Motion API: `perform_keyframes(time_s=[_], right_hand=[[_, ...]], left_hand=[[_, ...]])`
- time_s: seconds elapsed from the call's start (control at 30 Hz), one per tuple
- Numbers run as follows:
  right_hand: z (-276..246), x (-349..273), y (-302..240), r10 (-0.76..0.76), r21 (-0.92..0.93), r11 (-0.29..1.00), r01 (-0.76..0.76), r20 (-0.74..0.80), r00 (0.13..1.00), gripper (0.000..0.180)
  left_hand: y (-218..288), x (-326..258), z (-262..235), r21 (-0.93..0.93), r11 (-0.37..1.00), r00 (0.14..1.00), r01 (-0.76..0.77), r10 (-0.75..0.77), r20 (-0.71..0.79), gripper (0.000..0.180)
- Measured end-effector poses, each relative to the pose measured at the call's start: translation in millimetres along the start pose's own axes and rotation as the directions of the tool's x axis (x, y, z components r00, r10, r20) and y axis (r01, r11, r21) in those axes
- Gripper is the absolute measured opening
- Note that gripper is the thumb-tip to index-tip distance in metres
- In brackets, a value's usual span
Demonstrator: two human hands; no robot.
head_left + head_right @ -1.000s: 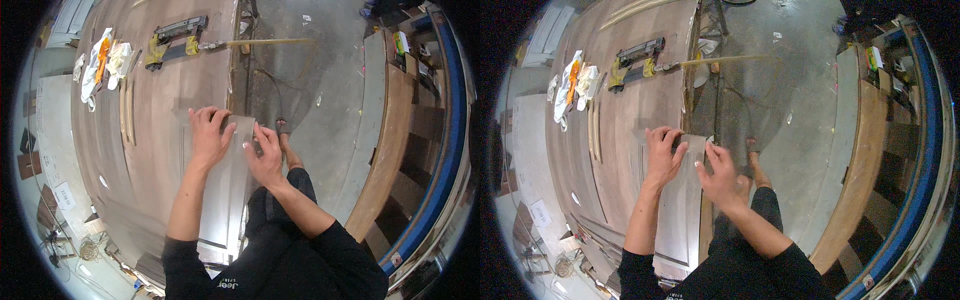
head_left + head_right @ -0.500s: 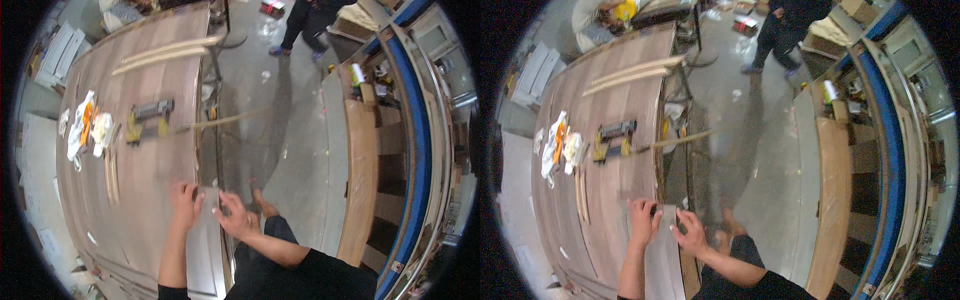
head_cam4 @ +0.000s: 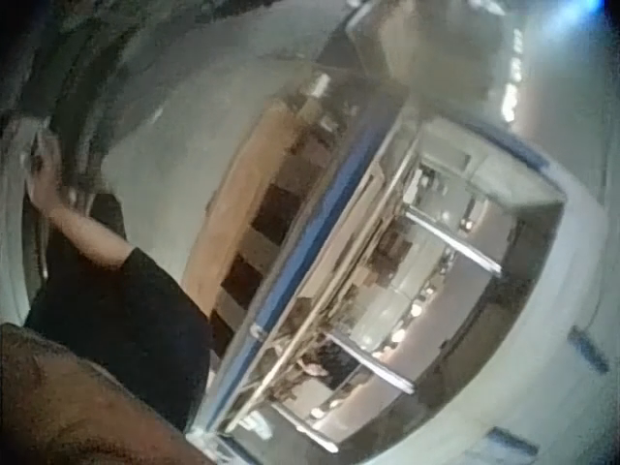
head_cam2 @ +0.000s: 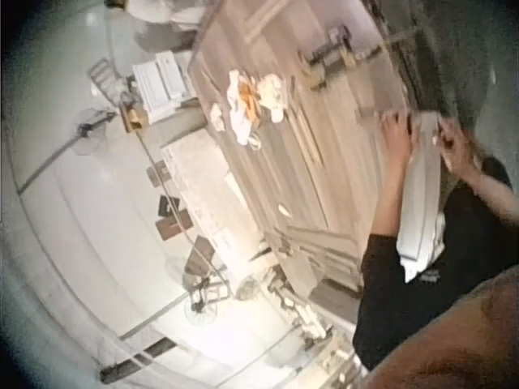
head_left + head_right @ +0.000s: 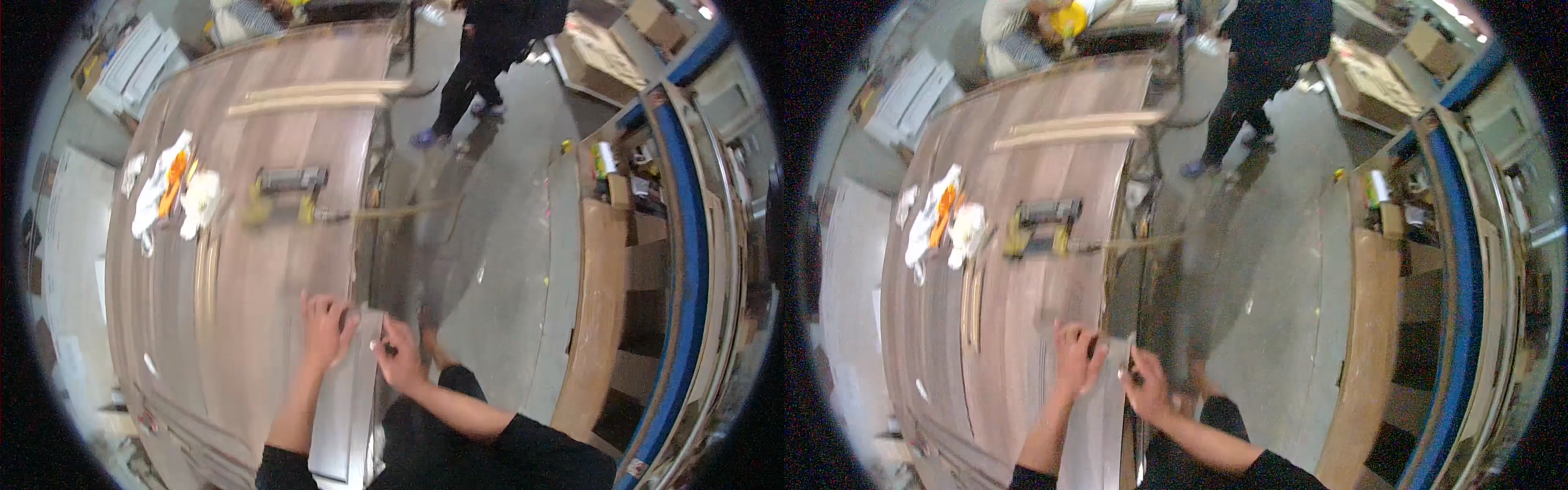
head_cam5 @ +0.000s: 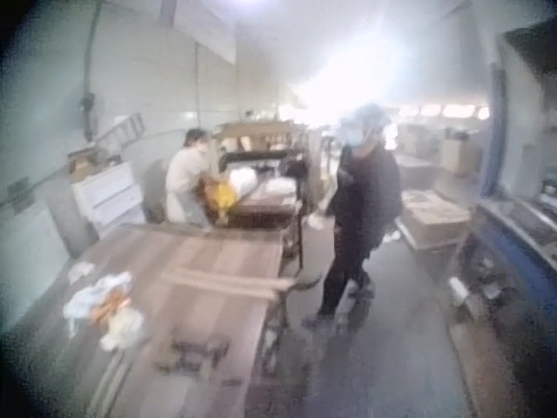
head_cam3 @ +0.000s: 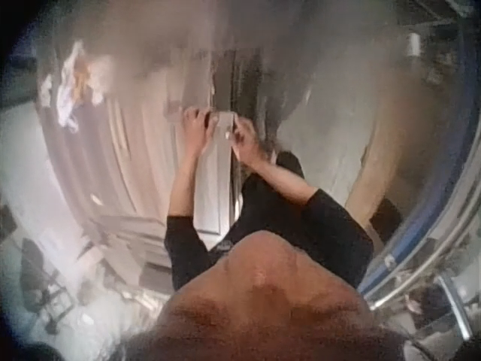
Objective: Assembling wooden furniture panels by attaching strips using a pneumatic nail gun.
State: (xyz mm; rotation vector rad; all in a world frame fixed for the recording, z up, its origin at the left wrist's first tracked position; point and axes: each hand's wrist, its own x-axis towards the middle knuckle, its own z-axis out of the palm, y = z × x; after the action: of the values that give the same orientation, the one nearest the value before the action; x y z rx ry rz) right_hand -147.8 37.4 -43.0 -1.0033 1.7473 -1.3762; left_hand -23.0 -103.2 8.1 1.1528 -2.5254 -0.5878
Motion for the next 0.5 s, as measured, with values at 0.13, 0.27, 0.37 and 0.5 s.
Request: perform_keyframes(time_s=[0.13, 0.27, 0.37, 0.5], right_hand=[[-8.4, 10.6, -13.8, -0.031, -0.075, 0.997, 0.031, 0.001, 1.0, 0.064], [-14.8, 16.4, -18.9, -0.015, -0.202, 0.979, 0.031, 0.08, 0.997, 0.064], [-10.2, 9.5, -13.7, 0.089, -0.19, 0.979, -0.075, 0.066, 0.994, 0.063], [-10.3, 6.7, -18.5, 0.162, -0.228, 0.963, -0.147, 0.048, 0.986, 0.06]], left_hand=[[-1.9, 15.3, -0.2, 0.013, 1.0, 1.0, -0.014, 0.014, 0.007, 0.031], [-2.6, 15.6, -0.9, 0.01, 1.0, 1.0, -0.014, 0.014, 0.0, 0.032], [-2.2, 11.2, -0.5, 0.025, 1.0, 1.0, 0.001, -0.001, 0.005, 0.032], [0.5, 9.4, -1.2, 0.039, 0.999, 1.0, 0.004, -0.005, 0.021, 0.032]])
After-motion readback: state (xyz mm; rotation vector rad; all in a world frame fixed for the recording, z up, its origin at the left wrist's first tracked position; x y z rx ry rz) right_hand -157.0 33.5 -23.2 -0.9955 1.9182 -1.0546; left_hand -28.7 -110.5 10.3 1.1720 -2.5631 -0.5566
